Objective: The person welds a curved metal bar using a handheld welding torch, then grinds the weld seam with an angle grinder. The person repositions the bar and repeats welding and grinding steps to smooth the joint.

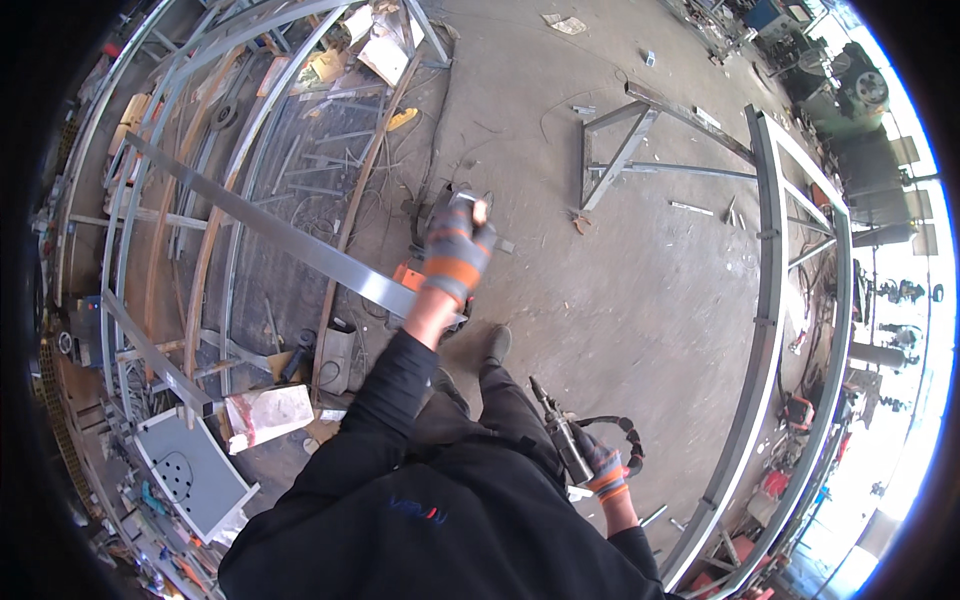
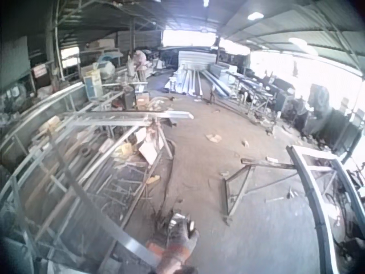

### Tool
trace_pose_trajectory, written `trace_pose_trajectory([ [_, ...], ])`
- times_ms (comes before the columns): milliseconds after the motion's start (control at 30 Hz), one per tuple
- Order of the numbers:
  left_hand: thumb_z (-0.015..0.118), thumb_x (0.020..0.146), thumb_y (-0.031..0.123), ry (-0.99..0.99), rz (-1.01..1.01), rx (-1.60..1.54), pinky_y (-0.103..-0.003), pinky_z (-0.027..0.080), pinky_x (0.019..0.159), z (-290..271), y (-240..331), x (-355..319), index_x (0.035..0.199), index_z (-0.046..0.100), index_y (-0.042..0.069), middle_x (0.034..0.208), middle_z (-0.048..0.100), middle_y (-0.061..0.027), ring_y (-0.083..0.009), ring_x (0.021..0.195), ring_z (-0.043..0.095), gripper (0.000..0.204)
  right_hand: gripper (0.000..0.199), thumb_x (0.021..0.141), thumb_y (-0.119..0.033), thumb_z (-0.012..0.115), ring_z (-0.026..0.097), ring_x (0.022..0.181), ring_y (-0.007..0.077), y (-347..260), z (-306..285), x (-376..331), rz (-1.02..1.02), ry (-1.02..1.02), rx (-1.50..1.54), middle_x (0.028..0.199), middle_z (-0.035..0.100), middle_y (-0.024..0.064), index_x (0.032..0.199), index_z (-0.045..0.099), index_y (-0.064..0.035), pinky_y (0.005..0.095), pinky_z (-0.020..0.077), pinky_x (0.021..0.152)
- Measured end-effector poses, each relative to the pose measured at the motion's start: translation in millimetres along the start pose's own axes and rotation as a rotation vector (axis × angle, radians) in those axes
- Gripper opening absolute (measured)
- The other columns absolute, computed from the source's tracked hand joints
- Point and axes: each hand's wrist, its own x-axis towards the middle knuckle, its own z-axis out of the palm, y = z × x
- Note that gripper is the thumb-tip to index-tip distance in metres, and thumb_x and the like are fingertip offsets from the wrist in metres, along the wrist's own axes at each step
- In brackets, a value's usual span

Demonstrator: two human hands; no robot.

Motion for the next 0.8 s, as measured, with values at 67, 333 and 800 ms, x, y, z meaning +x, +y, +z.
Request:
trace_pose_trajectory([
  [67,0.079,0.099,0.025,-0.106,-0.081,-0.053,-0.057,0.058,0.090,34.9,11.1,-51.2,0.118,0.065,0.004,0.109,0.070,-0.0236,-0.0468,0.104,0.070,0.031,0.058,0.100,-0.026,0.075,0.080,0.114,0.0427,-6.0,13.7,-11.3,0.031,0.020,0.053,0.129,0.080,0.0215,0.155,0.066,-0.0104,0.0491,0.0649,0.093],
  [333,0.080,0.098,0.021,-0.155,-0.124,-0.094,-0.058,0.054,0.099,121.3,-72.7,-218.7,0.127,0.064,0.000,0.120,0.069,-0.0270,-0.0502,0.114,0.065,0.040,0.064,0.097,-0.020,0.078,0.080,0.111,0.0420,3.0,57.1,-69.4,0.079,-0.040,0.084,0.128,0.079,0.0213,0.158,0.064,-0.0102,0.0481,0.0642,0.092],
  [800,0.057,0.119,0.051,0.955,-0.513,-1.187,-0.046,0.065,0.095,-260.2,-339.9,-394.5,0.124,0.072,0.007,0.101,0.077,-0.0079,-0.0260,0.098,0.076,0.047,0.064,0.098,-0.020,0.082,0.081,0.112,0.0393,-39.7,55.2,-47.2,-0.113,-0.118,-0.064,0.131,0.079,0.0217,0.159,0.064,-0.0091,0.0454,0.0641,0.092],
])
